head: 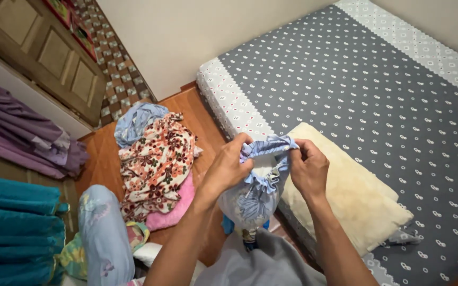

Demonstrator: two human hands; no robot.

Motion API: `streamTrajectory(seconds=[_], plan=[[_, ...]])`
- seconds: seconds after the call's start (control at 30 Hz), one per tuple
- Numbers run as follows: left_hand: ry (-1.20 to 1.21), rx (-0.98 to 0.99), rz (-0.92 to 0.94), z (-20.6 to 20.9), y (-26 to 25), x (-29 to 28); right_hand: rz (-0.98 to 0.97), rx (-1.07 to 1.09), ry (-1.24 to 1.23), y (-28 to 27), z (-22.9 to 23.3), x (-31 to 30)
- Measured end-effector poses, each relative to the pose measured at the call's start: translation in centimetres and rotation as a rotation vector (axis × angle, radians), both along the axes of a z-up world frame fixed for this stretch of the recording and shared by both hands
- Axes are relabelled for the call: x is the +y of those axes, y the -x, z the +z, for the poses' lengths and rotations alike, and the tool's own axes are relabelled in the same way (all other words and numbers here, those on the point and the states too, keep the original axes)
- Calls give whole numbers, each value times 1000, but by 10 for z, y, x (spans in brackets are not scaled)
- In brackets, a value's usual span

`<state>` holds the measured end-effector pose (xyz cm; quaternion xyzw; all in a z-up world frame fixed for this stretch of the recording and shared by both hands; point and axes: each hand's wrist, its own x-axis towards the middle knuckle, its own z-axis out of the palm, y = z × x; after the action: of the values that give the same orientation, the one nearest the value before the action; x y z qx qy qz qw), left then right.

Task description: Putting pillowcases on pillows and a bolster cover on a bolster.

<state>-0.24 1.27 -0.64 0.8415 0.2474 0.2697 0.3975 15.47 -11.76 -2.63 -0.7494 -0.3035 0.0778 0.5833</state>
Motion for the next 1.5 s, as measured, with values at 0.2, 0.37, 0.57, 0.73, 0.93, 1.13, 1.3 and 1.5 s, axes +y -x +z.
streamTrajectory(seconds=[0.2,0.37,0.57,0.73,0.93,1.13,1.3,1.5], plan=[[-100,32,256,-15,2,6,70,34,-24,-7,-17,11],[-204,122,436,-8,5,-1,75,5,18,-6,-25,16],[-453,180,523,-10,5,1,62,14,24,-6,-23,17],[-430,197,525,8,1,1,30,-118,33,-8,-19,18],[-892,27,-195,-39,-11,3,75,-204,88,-16,-20,14],[-793,441,-334,8,-6,-15,87,-170,89,-19,-27,11],[-735,480,-556,-26,-3,-8,107,-144,61,-18,-28,14],[-496,378,-419,-15,-8,2,213,-737,-108,-10,19,10]])
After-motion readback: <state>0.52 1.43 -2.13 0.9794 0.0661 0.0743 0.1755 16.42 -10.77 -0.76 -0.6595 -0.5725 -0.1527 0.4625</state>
